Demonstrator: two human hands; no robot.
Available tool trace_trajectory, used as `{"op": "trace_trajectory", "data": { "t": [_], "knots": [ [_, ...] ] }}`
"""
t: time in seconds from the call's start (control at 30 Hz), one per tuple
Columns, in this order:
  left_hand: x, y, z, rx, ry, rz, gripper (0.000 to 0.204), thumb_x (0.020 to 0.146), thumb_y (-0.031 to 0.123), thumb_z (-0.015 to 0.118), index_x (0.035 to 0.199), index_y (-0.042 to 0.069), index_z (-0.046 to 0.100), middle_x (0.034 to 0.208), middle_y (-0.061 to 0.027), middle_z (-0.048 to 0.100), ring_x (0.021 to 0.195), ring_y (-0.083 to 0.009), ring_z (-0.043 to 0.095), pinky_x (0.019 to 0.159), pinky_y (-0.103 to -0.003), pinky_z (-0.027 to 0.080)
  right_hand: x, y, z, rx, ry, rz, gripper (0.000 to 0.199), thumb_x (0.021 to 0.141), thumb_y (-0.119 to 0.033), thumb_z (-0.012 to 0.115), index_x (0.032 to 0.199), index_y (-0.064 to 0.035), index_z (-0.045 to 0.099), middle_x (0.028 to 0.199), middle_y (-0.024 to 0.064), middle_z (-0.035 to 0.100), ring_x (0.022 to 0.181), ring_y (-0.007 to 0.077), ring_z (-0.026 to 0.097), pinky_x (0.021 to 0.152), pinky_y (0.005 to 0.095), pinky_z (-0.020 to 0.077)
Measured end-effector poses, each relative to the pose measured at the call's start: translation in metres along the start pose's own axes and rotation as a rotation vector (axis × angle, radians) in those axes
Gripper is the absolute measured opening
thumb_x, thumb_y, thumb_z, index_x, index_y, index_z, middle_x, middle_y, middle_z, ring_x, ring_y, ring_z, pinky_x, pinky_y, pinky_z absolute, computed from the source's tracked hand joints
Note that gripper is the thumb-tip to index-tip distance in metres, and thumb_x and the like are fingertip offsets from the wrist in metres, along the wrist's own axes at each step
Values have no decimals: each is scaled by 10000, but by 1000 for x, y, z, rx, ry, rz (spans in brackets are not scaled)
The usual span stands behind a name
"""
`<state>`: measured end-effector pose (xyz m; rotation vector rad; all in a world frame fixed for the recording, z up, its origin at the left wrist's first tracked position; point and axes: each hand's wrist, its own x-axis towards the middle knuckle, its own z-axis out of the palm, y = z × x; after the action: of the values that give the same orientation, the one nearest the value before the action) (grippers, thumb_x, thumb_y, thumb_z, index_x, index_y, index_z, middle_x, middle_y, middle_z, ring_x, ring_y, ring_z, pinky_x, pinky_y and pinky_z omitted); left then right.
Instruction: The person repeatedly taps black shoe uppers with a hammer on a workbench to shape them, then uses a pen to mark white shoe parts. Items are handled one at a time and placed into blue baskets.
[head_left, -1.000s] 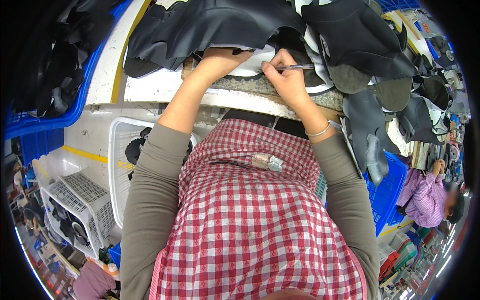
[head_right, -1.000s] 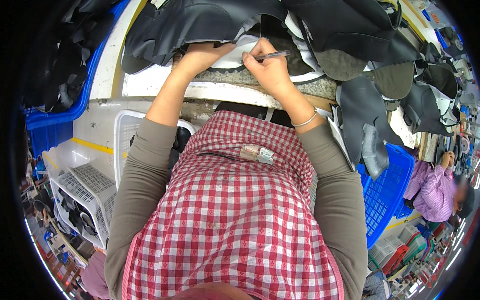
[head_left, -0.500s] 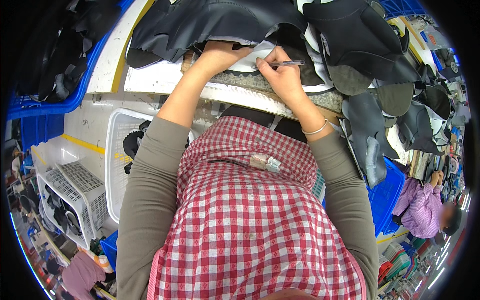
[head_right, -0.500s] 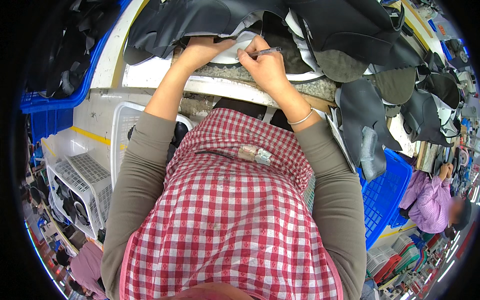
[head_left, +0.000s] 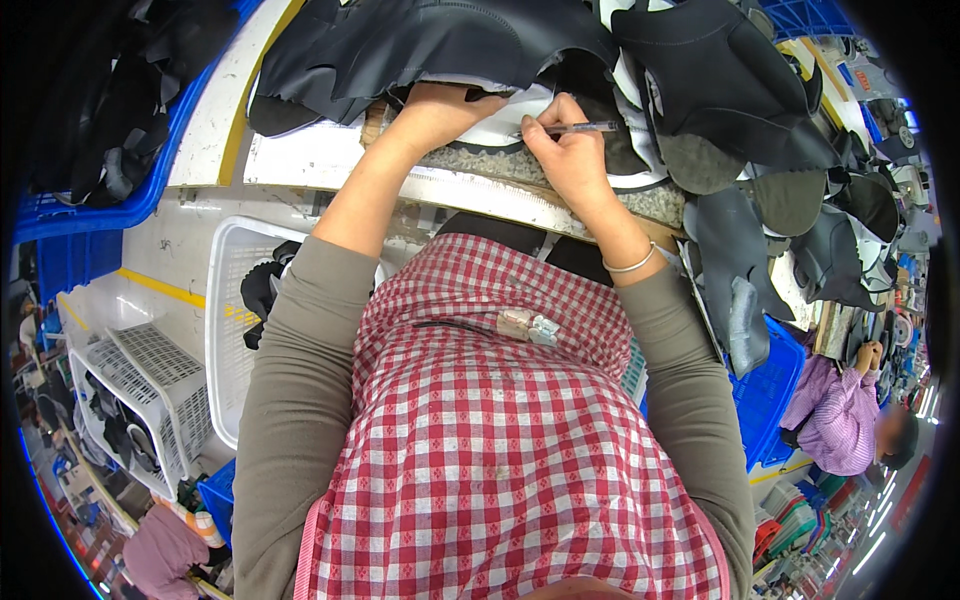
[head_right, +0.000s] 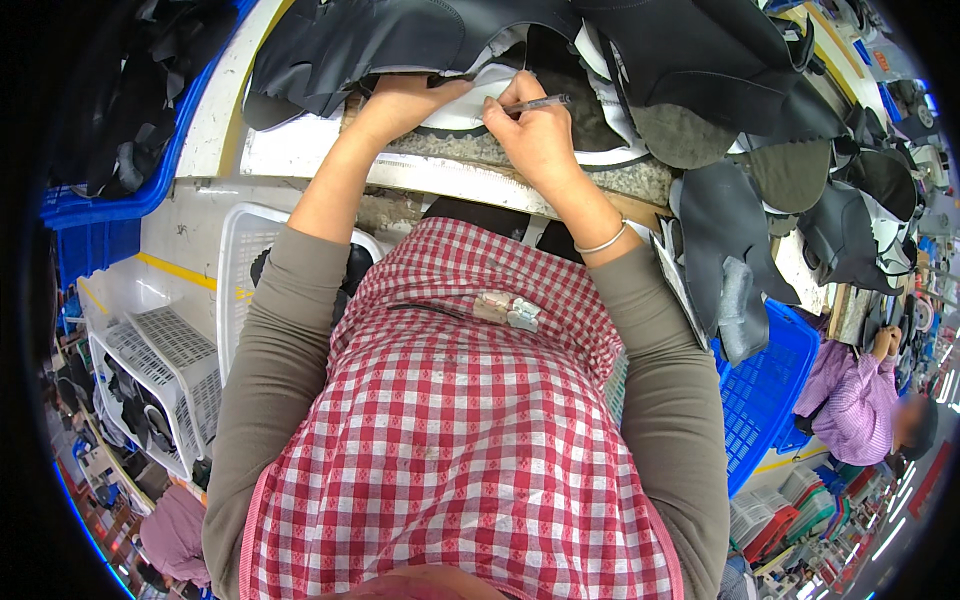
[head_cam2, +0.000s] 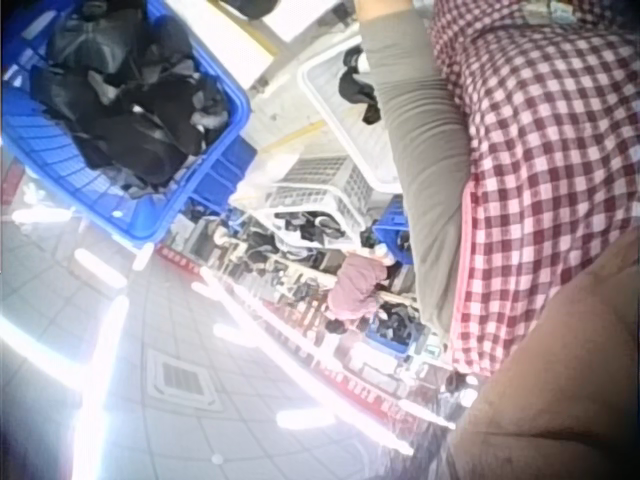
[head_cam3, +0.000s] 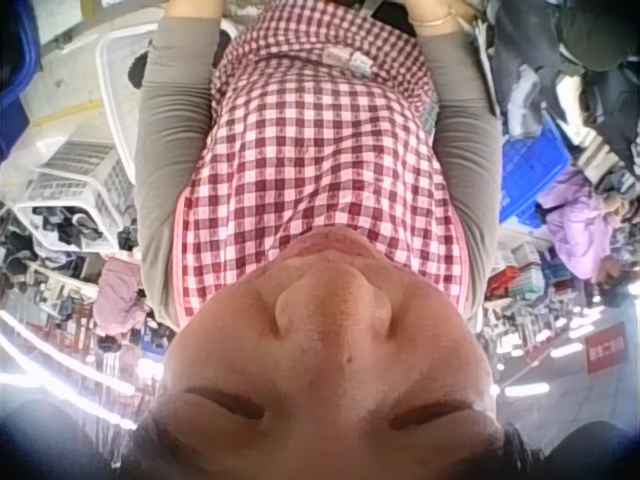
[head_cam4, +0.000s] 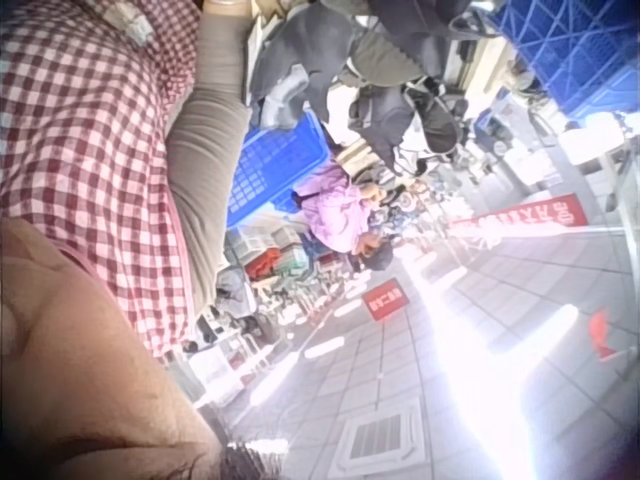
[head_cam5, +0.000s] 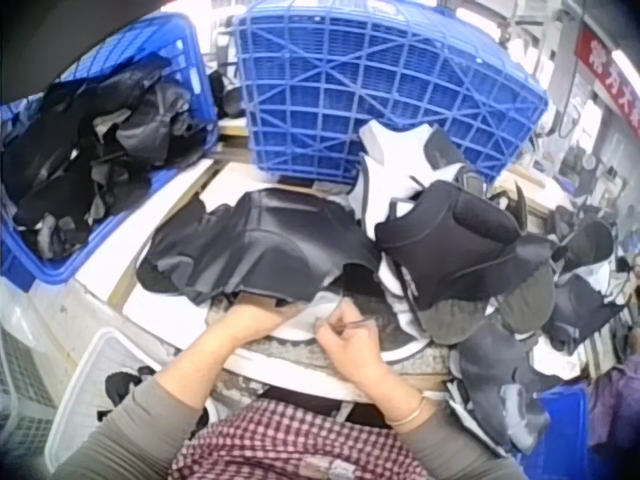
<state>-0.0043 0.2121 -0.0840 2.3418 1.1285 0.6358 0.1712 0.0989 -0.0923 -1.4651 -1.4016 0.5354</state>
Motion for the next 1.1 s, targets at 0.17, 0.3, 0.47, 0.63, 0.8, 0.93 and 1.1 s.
{"op": "trace_trajectory", "data": {
  "t": [0.17,0.3,0.47,0.63,0.8,0.93,1.1],
  "knots": [
    [2,-4,2,10,4,9,539,874,508,702,1191,73,730,1206,-177,723,1117,-365,674,975,-407,524,0,2,1,-23,-1,16,272,906,-203,775,835,-28,580,687,76,682,600,122,611,589,305,505],
    [3,-6,3,9,-46,-18,531,875,505,699,1193,80,732,1205,-175,724,1116,-365,674,979,-406,524,0,2,2,27,-18,10,276,904,-206,780,829,-27,583,688,70,684,608,113,611,591,305,505],
    [2,-6,3,-5,-14,12,527,874,499,700,1185,75,731,1203,-176,724,1114,-367,674,977,-407,523,1,-1,2,35,1,29,281,901,-210,786,827,-25,587,685,60,686,614,110,619,594,303,508],
    [1,-5,4,8,28,26,521,865,485,709,1176,67,729,1199,-178,724,1113,-370,672,968,-405,525,0,-2,3,-64,39,-8,288,904,-217,786,827,-29,582,682,52,684,606,105,619,581,303,506],
    [0,-4,4,25,43,33,525,859,480,719,1175,60,728,1194,-182,724,1111,-369,673,961,-403,529,-1,-2,4,5,64,14,286,909,-199,785,820,-29,573,671,43,669,605,92,606,572,294,495],
    [0,-4,3,14,29,39,529,859,476,723,1176,53,725,1189,-184,724,1105,-369,675,962,-404,529,0,-1,4,46,61,-2,274,911,-177,785,817,-31,572,653,35,646,600,80,576,568,285,484],
    [0,-2,2,66,28,44,552,879,506,721,1198,55,717,1180,-183,727,1095,-369,679,958,-406,530,-1,1,0,94,52,-18,258,938,-168,767,836,-48,562,687,5,615,613,69,533,563,262,446]
  ]
}}
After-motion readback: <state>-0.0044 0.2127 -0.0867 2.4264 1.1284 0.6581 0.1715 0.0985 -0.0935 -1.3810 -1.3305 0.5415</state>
